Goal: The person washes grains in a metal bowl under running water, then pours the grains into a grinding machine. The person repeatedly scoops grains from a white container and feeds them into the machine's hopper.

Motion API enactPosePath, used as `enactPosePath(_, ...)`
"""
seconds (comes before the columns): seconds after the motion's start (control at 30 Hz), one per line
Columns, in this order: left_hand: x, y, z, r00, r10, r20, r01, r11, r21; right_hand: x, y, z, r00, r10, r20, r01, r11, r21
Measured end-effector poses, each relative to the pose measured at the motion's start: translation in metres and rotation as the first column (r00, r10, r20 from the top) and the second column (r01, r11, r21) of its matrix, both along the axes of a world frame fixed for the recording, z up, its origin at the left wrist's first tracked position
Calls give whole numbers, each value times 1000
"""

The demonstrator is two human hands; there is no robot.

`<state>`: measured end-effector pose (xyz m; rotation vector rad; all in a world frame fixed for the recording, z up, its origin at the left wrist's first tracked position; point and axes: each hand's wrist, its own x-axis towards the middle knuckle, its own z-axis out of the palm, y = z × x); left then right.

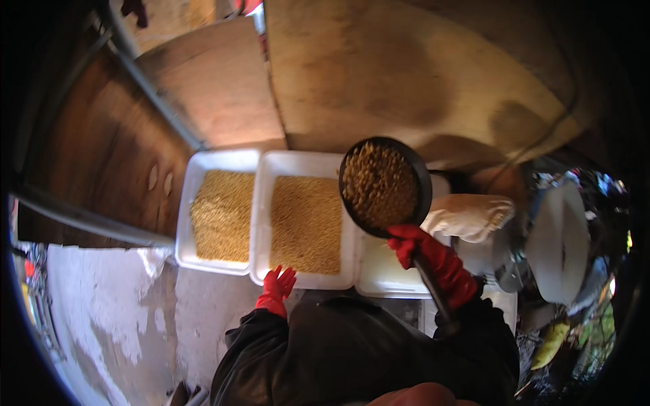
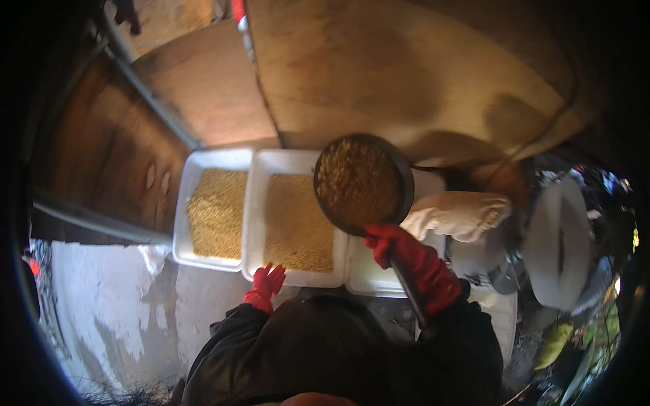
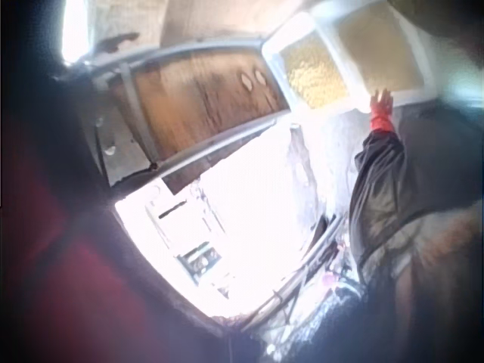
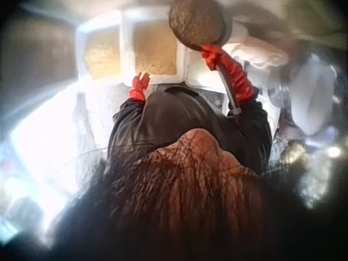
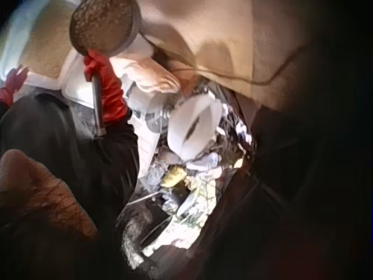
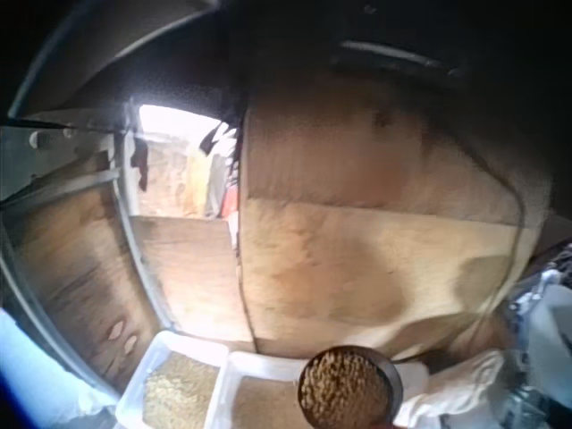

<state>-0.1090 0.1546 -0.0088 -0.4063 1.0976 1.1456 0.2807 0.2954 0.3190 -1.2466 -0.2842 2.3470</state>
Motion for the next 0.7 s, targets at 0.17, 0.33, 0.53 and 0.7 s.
enactPosePath(0.17,12,-12,18,993,-16,-116,14,1000,-15,88,3,154,814,-158,-559,76,983,-167)
enactPosePath(0.33,36,0,-18,997,-6,-82,10,999,50,188,-40,253,653,-307,-693,305,943,-132)
enactPosePath(0.53,75,16,-26,995,-94,-20,96,991,89,328,-87,278,736,-248,-630,489,838,241)
enactPosePath(0.7,104,22,-32,990,-140,-29,141,988,69,394,-131,255,918,-396,20,128,343,931)
